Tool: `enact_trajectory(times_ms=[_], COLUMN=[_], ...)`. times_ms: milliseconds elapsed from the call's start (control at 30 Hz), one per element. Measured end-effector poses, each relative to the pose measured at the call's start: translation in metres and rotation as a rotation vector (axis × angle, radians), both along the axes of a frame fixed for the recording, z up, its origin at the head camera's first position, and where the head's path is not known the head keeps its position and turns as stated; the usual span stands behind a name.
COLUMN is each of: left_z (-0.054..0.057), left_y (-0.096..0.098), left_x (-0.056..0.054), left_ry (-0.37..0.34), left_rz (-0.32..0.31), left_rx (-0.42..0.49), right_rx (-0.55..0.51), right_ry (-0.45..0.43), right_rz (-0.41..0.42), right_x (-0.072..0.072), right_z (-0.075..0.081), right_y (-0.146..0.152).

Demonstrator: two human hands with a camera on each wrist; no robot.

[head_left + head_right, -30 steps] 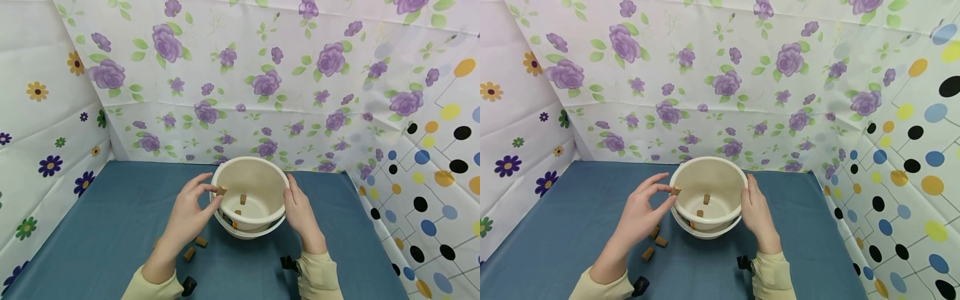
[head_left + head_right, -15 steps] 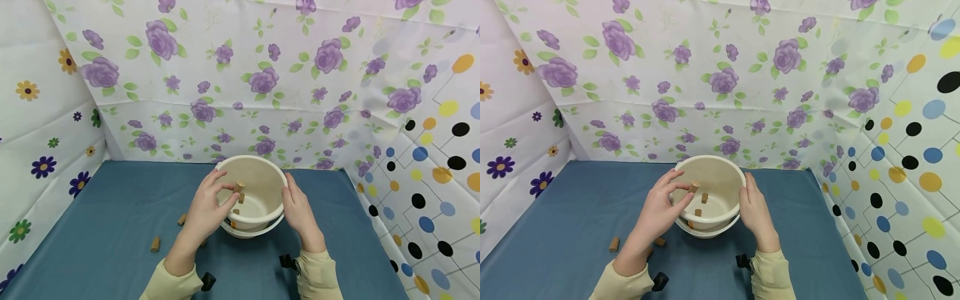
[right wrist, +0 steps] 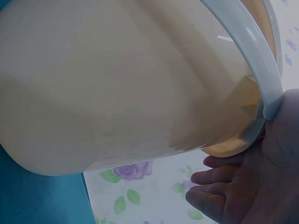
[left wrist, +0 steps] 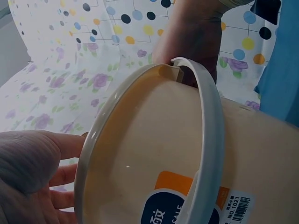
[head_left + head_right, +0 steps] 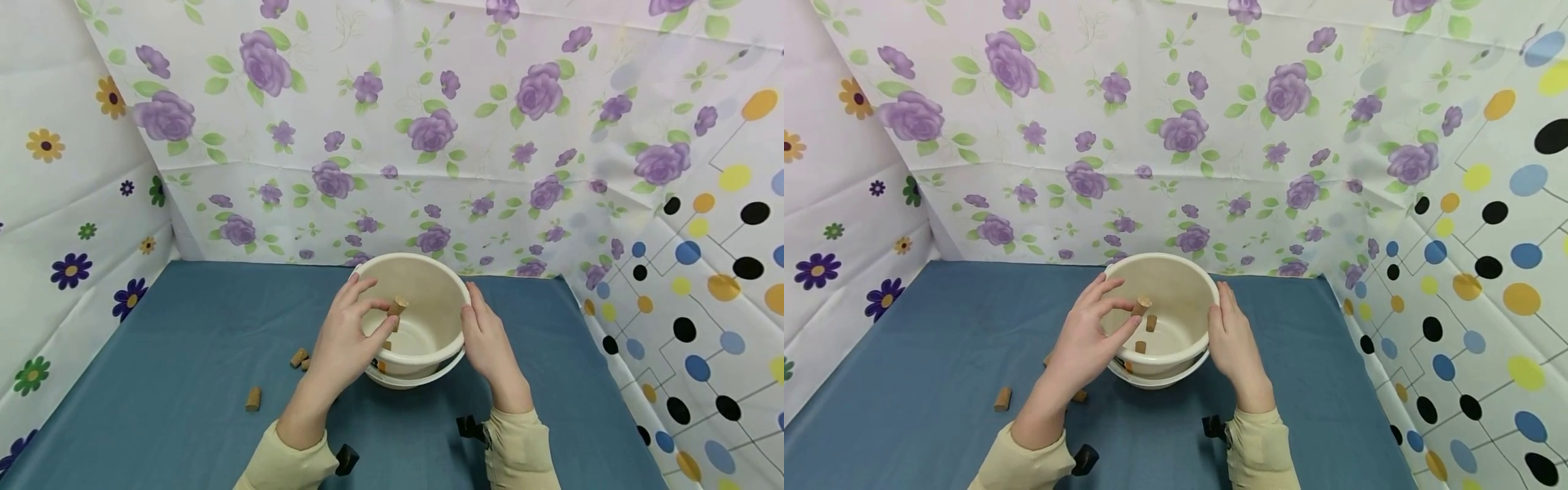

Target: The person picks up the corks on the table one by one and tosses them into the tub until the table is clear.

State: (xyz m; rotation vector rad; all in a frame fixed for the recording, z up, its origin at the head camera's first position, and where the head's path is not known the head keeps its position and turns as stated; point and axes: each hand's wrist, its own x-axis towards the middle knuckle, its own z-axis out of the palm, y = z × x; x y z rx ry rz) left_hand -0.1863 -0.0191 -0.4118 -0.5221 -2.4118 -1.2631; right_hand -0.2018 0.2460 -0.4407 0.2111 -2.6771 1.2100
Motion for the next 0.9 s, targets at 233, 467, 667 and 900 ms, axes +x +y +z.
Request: enact_trajectory(times_ms=[233,467,667,900], left_z=[-0.002,-0.0016,-0.0001,-0.0002], left_y=[0.0007,0.0016,0.0018,0.0021], left_x=[-0.0013,-0.0007,0.0002,0.0008], left_ry=[0.005,0.0,0.009,0.001], left_rz=[0.007,0.013,0.012,0.014], left_rx=[-0.013,-0.016,-0.017,-0.011], right_rx=[-0.001,-0.002,-0.006,-0.009], right_ry=[-0.011,-0.01,-0.008,-0.01], right_rz=[0.001,0.003,0.006,0.005], right_x=[0.0007,0.0002,0.0001,0.0002], right_z=[0.0001,0.0001,0.0001,0.0004], right_y=[-0.0001,-0.0004,-0.0002,-0.0002])
